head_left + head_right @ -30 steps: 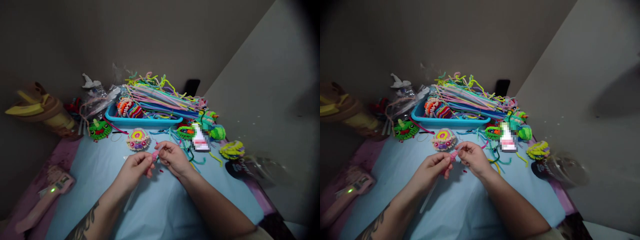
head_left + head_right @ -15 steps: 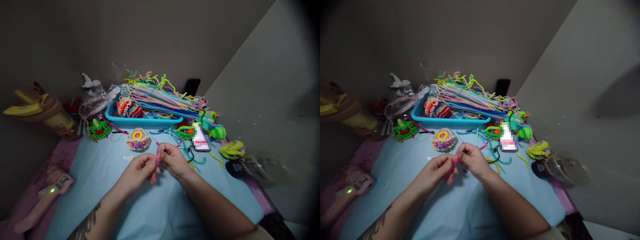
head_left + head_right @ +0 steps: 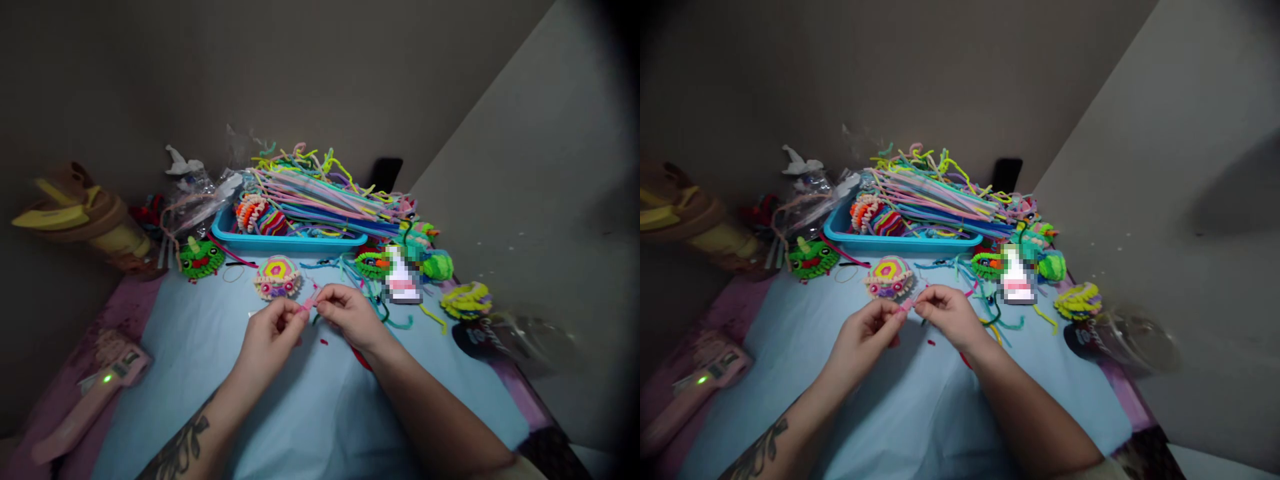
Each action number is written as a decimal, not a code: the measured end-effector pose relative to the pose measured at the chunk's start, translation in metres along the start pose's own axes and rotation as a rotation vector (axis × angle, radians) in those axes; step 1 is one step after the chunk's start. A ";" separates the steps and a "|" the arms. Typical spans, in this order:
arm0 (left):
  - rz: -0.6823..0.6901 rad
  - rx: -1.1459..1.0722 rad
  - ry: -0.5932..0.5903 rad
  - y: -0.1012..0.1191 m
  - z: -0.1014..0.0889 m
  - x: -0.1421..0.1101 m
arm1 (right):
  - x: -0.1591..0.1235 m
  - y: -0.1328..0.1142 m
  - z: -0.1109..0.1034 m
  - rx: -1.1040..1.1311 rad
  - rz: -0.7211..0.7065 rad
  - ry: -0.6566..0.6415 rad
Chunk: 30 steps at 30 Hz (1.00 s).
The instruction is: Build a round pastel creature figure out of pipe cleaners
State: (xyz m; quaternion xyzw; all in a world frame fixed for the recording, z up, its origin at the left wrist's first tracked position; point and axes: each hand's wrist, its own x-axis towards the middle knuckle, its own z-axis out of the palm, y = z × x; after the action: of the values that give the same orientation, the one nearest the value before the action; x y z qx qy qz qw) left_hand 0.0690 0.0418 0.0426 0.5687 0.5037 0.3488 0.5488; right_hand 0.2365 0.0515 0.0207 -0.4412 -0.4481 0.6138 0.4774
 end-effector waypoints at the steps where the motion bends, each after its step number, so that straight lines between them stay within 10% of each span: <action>1: -0.009 -0.012 -0.019 0.001 0.000 0.000 | 0.000 0.000 0.000 0.014 0.005 -0.010; 22: -0.111 -0.328 -0.516 0.005 -0.003 -0.008 | -0.006 0.008 0.001 0.232 -0.094 -0.193; 30: -0.088 -0.283 -0.402 0.007 0.001 -0.005 | -0.004 0.003 0.002 0.189 -0.165 -0.175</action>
State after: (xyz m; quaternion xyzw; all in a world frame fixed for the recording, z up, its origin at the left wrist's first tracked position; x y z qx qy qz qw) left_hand 0.0699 0.0380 0.0504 0.5217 0.3550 0.2712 0.7268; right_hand 0.2347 0.0472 0.0184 -0.3008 -0.4627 0.6481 0.5248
